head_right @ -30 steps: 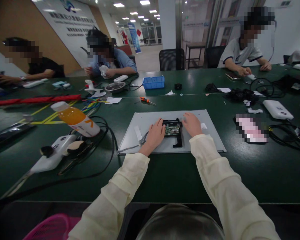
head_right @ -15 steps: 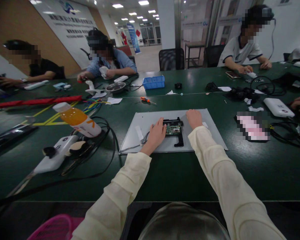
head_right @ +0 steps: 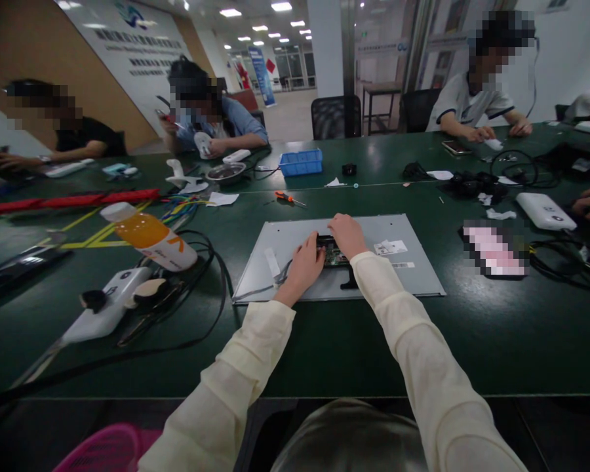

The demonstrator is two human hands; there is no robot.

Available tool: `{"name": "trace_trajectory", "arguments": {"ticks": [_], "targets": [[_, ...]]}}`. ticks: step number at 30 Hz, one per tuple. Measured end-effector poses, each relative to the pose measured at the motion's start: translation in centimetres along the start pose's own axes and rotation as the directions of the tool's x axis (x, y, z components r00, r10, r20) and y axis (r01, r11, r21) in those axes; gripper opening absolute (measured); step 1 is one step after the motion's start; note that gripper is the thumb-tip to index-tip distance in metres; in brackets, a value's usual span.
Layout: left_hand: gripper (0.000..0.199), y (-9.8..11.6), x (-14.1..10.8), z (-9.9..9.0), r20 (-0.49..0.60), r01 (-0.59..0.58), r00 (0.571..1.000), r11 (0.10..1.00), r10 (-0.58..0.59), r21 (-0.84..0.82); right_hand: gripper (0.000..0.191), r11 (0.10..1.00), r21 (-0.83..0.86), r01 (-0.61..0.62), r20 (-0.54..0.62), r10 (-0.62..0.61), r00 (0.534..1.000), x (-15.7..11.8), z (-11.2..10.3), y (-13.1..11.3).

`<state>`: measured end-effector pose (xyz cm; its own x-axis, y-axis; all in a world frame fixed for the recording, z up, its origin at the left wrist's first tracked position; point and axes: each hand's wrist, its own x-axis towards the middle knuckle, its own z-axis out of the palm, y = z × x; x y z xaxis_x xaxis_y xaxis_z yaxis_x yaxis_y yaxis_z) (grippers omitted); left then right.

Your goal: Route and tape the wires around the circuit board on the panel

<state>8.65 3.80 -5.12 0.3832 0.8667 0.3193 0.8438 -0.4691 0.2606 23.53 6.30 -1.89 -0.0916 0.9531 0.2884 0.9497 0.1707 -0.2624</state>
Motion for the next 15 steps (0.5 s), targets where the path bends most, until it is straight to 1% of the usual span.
{"name": "trace_trajectory", "arguments": {"ticks": [3,7,15], "targets": [[0.046,0.0,0.0,0.0,-0.015,-0.002,1.000,1.000,0.002,0.003,0.030,1.000,-0.020,-0.015,0.041,0.016,0.999,-0.1,0.5,-0.5],[0.044,0.2,-0.1,-0.1,0.003,0.018,1.000,1.000,-0.018,0.020,0.031,0.999,-0.033,0.000,0.076,0.003,0.997,-0.2,0.8,-0.8],[0.044,0.1,0.0,0.0,0.010,0.038,0.999,0.999,-0.038,0.021,0.033,0.999,-0.050,0.017,0.119,-0.011,0.993,-0.1,1.3,-0.9]]}}
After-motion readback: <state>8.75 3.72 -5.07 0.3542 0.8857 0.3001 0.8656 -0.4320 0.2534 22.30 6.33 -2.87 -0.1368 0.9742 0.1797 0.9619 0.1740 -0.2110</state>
